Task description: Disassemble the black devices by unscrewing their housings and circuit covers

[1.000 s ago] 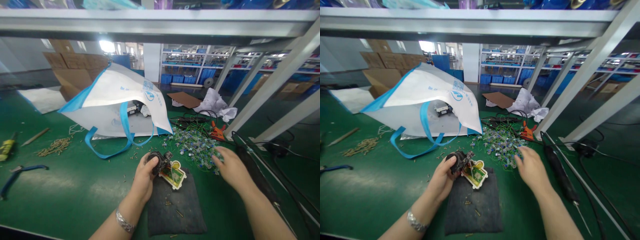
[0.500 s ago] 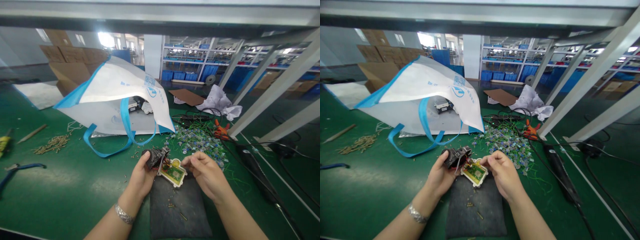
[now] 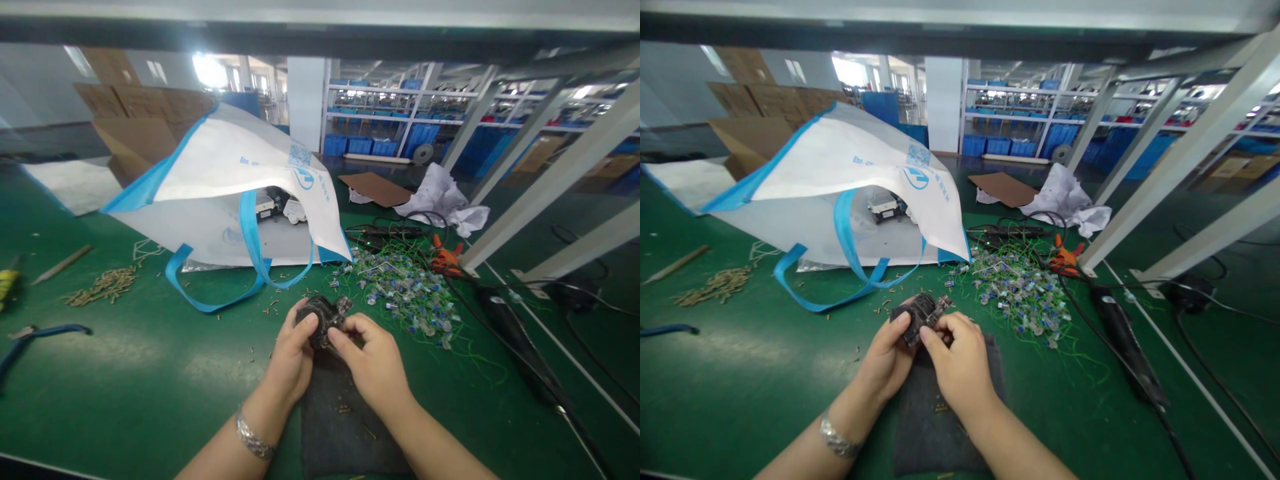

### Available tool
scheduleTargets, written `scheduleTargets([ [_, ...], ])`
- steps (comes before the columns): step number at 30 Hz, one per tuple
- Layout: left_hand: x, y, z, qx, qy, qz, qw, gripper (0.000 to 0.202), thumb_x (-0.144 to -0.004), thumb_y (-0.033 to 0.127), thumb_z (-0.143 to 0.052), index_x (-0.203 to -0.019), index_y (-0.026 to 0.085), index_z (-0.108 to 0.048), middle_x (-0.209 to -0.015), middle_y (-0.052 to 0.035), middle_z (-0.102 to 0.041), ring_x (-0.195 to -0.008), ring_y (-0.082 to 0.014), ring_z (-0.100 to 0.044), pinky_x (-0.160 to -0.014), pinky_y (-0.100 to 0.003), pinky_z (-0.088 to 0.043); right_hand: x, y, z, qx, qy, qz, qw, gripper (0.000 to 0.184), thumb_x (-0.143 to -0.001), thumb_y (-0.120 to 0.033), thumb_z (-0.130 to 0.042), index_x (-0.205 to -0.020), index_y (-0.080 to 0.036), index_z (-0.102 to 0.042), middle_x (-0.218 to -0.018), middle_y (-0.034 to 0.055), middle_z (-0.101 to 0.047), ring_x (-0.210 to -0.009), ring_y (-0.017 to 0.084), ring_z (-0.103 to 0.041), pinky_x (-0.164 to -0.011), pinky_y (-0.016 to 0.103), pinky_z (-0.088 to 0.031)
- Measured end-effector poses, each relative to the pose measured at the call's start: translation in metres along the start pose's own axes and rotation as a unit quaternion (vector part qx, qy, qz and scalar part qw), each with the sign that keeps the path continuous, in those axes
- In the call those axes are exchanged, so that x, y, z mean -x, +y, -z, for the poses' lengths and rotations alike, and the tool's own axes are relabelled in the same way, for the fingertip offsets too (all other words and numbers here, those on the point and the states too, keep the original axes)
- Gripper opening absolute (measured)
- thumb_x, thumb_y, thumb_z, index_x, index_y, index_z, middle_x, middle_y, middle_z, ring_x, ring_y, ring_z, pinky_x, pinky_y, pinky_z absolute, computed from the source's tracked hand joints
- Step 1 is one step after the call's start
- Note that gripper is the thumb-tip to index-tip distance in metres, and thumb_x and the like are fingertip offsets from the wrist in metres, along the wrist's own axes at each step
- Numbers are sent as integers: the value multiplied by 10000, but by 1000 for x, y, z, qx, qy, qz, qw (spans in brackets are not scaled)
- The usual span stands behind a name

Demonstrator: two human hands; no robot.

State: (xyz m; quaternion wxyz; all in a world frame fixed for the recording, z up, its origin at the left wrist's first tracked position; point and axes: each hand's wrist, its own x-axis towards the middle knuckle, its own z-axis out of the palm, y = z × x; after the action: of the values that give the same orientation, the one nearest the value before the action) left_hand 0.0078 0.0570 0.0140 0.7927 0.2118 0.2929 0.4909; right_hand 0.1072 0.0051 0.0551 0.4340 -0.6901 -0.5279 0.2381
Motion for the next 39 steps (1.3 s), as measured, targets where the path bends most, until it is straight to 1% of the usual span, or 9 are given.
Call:
scheduleTargets([
  [6,0,0,0,-7,5,0,1000,432,-616,282,-709,-1000,173,-544,-907,-33,-632,-842,-168,-570,-773,-282,-419,-5,5,3,-22,-15,2,1000,276,-731,-345,-508,-522,-169,-468,-511,-10,-478,-512,122,-431,-549,241,-319],
  [12,-4,-1,2,6,-10,13,1000,274,-659,307,-671,-865,136,-614,-817,-30,-630,-811,-164,-565,-760,-273,-421,-10,4,2,-22,-26,32,999,201,-708,-315,-558,-561,-178,-553,-576,-5,-541,-599,139,-490,-593,244,-322],
  [15,-4,0,0,20,-3,25,999,270,-665,329,-662,-843,129,-624,-811,-39,-636,-817,-181,-573,-771,-296,-425,-15,1,1,-32,-36,35,998,133,-695,-263,-570,-591,-181,-581,-603,-9,-566,-604,135,-502,-594,241,-323],
  [19,-4,3,-2,35,8,41,999,257,-672,333,-653,-808,116,-634,-788,-45,-644,-793,-179,-577,-777,-299,-426,-20,-1,1,-54,-60,40,996,159,-701,-228,-564,-551,-175,-571,-541,-23,-560,-531,115,-486,-575,236,-319],
  [25,-3,5,-5,52,-18,73,996,284,-689,344,-627,-836,101,-637,-839,-77,-656,-893,-216,-570,-843,-324,-407,-24,-1,5,-85,-73,44,993,125,-645,-188,-608,-520,-194,-606,-550,-16,-568,-591,129,-475,-659,264,-304],
  [28,-2,6,-6,53,-12,81,995,284,-682,345,-633,-834,105,-639,-830,-72,-658,-845,-207,-577,-814,-320,-418,-24,2,8,-139,-86,22,986,94,-634,-192,-623,-540,-186,-619,-575,-2,-576,-615,140,-490,-672,272,-325],
  [31,-3,7,-5,54,10,83,995,269,-671,345,-641,-825,124,-640,-821,-58,-662,-792,-191,-579,-779,-318,-430,-23,6,12,-240,-75,-21,967,97,-652,-273,-619,-628,-180,-601,-650,6,-581,-651,149,-513,-656,274,-375],
  [35,-3,8,-4,60,2,62,996,274,-676,338,-636,-847,125,-642,-878,-71,-666,-883,-211,-575,-842,-331,-413,-26,10,25,-390,-35,-85,916,182,-667,-354,-548,-646,-187,-480,-691,2,-565,-727,154,-544,-735,315,-430],
  [39,-3,10,-5,55,-17,63,996,327,-658,355,-641,-869,106,-646,-920,-100,-664,-921,-242,-576,-875,-354,-402,-31,18,43,-454,-18,-130,882,277,-644,-356,-579,-595,-185,-367,-520,-59,-379,-517,92,-449,-666,300,-455],
])
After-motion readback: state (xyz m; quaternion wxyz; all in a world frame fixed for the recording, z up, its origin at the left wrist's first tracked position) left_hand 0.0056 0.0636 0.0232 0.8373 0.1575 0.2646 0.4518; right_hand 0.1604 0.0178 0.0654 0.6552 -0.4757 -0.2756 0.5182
